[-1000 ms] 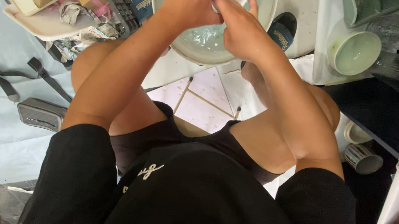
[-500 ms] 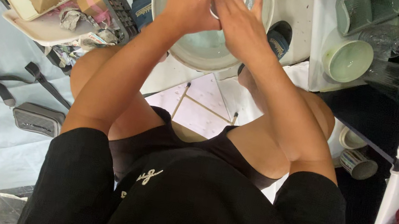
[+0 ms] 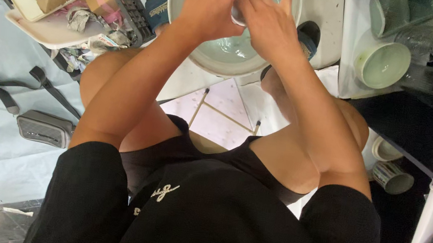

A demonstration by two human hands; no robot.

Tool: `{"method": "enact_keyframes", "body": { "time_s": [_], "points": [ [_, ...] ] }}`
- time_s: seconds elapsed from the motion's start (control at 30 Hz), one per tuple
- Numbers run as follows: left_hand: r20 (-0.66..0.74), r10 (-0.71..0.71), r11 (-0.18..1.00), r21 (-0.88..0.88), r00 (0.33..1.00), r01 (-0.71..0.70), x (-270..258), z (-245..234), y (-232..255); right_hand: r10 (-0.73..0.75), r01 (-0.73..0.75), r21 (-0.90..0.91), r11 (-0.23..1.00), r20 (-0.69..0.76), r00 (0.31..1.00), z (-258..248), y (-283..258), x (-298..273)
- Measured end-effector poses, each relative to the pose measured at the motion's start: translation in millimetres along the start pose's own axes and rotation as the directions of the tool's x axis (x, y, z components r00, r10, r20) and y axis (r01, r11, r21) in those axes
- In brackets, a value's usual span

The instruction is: The person washes several small cups and a rectangular glass container by hand in a white bucket filled with water. They scrub the items, rinse them, and place the cleaned cups on a nearby shelf.

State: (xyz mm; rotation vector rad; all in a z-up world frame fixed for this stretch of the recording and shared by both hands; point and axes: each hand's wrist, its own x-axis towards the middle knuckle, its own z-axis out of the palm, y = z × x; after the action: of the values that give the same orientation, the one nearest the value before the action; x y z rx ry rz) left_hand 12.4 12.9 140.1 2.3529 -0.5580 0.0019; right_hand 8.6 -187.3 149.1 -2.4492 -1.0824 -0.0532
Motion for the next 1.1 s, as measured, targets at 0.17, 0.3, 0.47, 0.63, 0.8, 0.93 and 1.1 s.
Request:
{"method": "enact_keyframes", "body": {
  "time_s": [0.17, 0.3, 0.47, 0.63, 0.8, 0.93, 1.1],
  "points": [
    [-0.036, 0.027, 0.999, 0.032, 0.999, -0.026, -3, 5, -5, 0.162, -0.233, 0.147, 0.961, 0.385, 0.909, -7, -11, 7],
    [-0.01, -0.009, 0.999, 0.035, 1.0, 0.01, -5, 7, -15, 0.165, -0.288, 0.155, 0.945, 0.536, 0.828, -19, -10, 13],
    [0.101, -0.012, 0.992, 0.128, 0.995, -0.001, -7, 13, -33, 0.137, -0.222, 0.217, 0.951, 0.346, 0.928, -26, -1, 4],
    [0.195, -0.093, 0.96, 0.276, 0.976, 0.037, -14, 32, -58, 0.26, -0.373, 0.171, 0.912, 0.462, 0.848, -36, 10, -6],
    [0.239, -0.141, 0.893, 0.45, 0.961, 0.019, -20, 57, -87, 0.25, -0.403, 0.192, 0.895, 0.533, 0.808, -37, 13, -10],
    [0.274, -0.355, 0.889, 0.396, 0.894, 0.232, -33, 70, -90, 0.229, -0.384, 0.194, 0.903, 0.539, 0.811, -31, 8, -12],
    [0.57, -0.626, 0.692, 0.09, 0.533, 0.717, -30, 64, -84, 0.154, -0.309, 0.229, 0.923, 0.517, 0.842, -30, 3, -10]
  ]
}}
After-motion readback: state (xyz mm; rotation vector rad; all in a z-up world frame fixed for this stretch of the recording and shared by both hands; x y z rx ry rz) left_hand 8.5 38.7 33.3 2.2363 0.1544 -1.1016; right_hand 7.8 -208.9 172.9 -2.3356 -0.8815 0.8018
